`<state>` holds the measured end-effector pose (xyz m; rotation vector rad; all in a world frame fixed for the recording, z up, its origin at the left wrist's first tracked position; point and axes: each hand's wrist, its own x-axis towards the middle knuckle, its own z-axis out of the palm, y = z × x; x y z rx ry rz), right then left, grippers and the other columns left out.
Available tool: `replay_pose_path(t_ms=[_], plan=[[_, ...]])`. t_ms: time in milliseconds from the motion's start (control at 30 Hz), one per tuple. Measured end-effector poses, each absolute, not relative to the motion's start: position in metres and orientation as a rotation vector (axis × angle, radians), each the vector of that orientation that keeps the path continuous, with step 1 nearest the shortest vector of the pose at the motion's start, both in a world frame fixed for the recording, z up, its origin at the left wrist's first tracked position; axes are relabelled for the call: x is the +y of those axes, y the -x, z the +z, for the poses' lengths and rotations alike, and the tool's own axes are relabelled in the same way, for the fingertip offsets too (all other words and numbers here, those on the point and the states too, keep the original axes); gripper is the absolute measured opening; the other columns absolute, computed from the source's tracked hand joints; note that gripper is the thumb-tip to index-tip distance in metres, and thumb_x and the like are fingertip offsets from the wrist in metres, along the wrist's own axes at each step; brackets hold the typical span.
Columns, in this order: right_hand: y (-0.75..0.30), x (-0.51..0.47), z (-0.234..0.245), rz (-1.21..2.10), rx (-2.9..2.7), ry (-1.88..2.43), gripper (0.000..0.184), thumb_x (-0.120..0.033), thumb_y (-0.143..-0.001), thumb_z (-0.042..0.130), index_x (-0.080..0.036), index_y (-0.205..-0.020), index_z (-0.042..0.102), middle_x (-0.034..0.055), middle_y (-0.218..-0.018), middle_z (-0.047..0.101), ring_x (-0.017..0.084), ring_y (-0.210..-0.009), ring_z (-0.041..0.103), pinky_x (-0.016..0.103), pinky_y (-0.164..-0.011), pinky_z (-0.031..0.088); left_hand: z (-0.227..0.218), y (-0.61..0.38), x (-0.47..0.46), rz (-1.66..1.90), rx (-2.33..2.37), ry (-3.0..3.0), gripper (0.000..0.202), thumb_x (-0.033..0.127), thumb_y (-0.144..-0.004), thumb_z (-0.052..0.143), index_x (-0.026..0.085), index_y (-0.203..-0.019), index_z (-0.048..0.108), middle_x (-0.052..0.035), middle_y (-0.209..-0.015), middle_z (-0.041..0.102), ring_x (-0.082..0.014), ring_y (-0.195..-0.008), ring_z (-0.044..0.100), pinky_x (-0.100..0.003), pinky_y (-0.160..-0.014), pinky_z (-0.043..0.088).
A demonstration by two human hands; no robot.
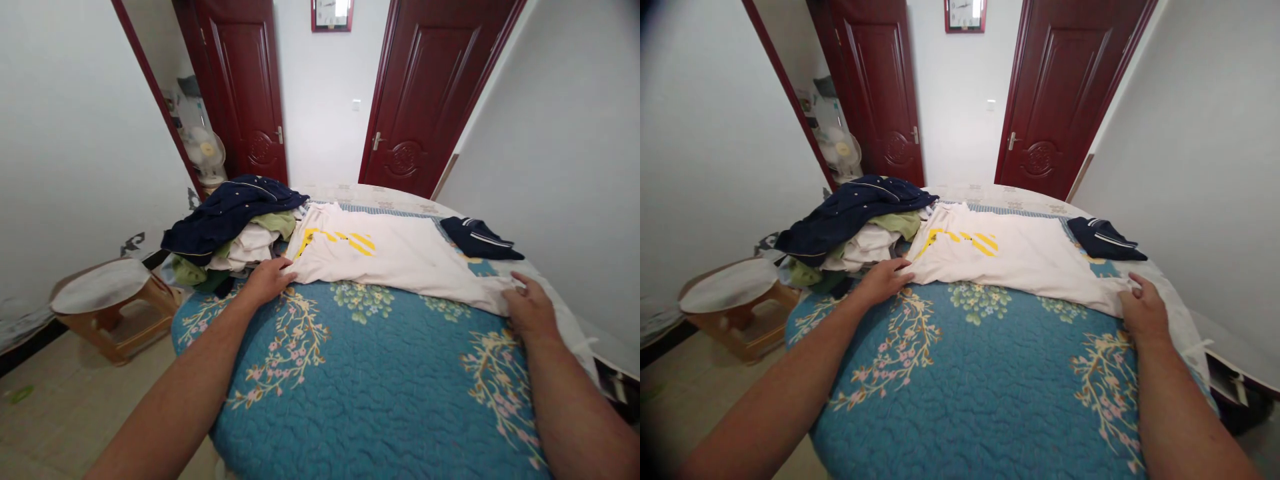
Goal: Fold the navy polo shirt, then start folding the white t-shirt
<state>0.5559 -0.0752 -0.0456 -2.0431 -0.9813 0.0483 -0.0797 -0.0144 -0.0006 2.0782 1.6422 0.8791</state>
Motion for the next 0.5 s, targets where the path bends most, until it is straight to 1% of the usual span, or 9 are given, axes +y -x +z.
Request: replay_pose_path(t_ms=[33, 100, 133, 200, 233, 300, 367, 500], plan=[[-0.554, -0.077, -0.043, 0.070, -0.995, 2.037, 0.071, -0.044, -0.078, 0.062, -0.027, -0.147, 0.064, 0.0056, -0.094, 0.067, 0.023, -0.068, 0.057, 0.038, -0.064, 0.048, 0.001, 0.079, -0.015, 0.858, 1.660, -2.089, 0.032, 0.049, -0.085, 0.068, 0.022, -0.101, 0.078, -0.0104, -0.106, 0.079, -0.0305, -0.102, 0.070, -0.036, -0.090, 0.052], [-0.549, -0.079, -0.038, 0.086, -1.018, 2.020, 0.070, -0.044, -0.081, 0.061, -0.022, -0.147, 0.064, 0.0047, -0.093, 0.066, 0.020, -0.068, 0.054, 0.036, -0.066, 0.046, 0.005, 0.078, -0.014, 0.864, 1.708, -2.038, 0.035, 0.051, -0.091, 0.057, 0.022, -0.097, 0.077, -0.0081, -0.094, 0.078, -0.0279, -0.092, 0.069, -0.034, -0.083, 0.052], [-0.546, -0.079, -0.036, 0.082, -1.038, 1.981, 0.069, -0.045, -0.083, 0.059, -0.019, -0.147, 0.063, 0.0045, -0.092, 0.066, 0.020, -0.070, 0.052, 0.035, -0.069, 0.046, 0.008, 0.078, -0.013, 0.884, 1.713, -2.003, 0.038, 0.052, -0.092, 0.054, 0.022, -0.100, 0.076, -0.0060, -0.092, 0.077, -0.0264, -0.088, 0.068, -0.032, -0.081, 0.051], [-0.542, -0.078, -0.034, 0.017, -1.052, 1.911, 0.066, -0.045, -0.085, 0.057, -0.014, -0.143, 0.066, 0.0037, -0.089, 0.064, 0.020, -0.075, 0.051, 0.034, -0.075, 0.047, 0.010, 0.081, -0.008, 0.974, 1.750, -1.936, 0.040, 0.052, -0.091, 0.053, 0.021, -0.105, 0.074, -0.0035, -0.095, 0.076, -0.0246, -0.089, 0.066, -0.031, -0.081, 0.050], [-0.540, -0.077, -0.035, 0.000, -1.051, 1.875, 0.067, -0.046, -0.085, 0.056, -0.013, -0.143, 0.066, 0.0026, -0.087, 0.062, 0.019, -0.075, 0.051, 0.033, -0.076, 0.047, 0.011, 0.083, -0.005, 1.008, 1.769, -1.878, 0.039, 0.052, -0.091, 0.054, 0.021, -0.107, 0.072, -0.0026, -0.095, 0.075, -0.0238, -0.090, 0.066, -0.030, -0.081, 0.049], [-0.540, -0.073, -0.035, -0.002, -1.030, 1.814, 0.069, -0.048, -0.085, 0.055, -0.012, -0.143, 0.065, 0.0022, -0.087, 0.062, 0.019, -0.076, 0.052, 0.032, -0.076, 0.048, 0.011, 0.088, 0.000, 1.049, 1.732, -1.794, 0.039, 0.048, -0.090, 0.054, 0.021, -0.114, 0.068, -0.0006, -0.098, 0.074, -0.0221, -0.093, 0.064, -0.028, -0.082, 0.049], [-0.542, -0.071, -0.036, 0.007, -1.006, 1.764, 0.068, -0.049, -0.086, 0.055, -0.012, -0.142, 0.066, 0.0035, -0.090, 0.065, 0.020, -0.078, 0.054, 0.031, -0.077, 0.049, 0.011, 0.092, 0.002, 1.008, 1.743, -1.788, 0.036, 0.045, -0.088, 0.054, 0.023, -0.114, 0.066, 0.0015, -0.097, 0.073, -0.0219, -0.094, 0.064, -0.028, -0.081, 0.049], [-0.552, -0.075, -0.033, 0.061, -0.938, 1.720, 0.064, -0.047, -0.084, 0.058, -0.013, -0.137, 0.070, 0.0065, -0.096, 0.072, 0.020, -0.079, 0.059, 0.031, -0.075, 0.051, 0.017, 0.108, 0.001, 0.754, 1.924, -1.993, 0.028, 0.040, -0.084, 0.049, 0.027, -0.101, 0.067, 0.0049, -0.088, 0.074, -0.0212, -0.090, 0.064, -0.026, -0.075, 0.047]])
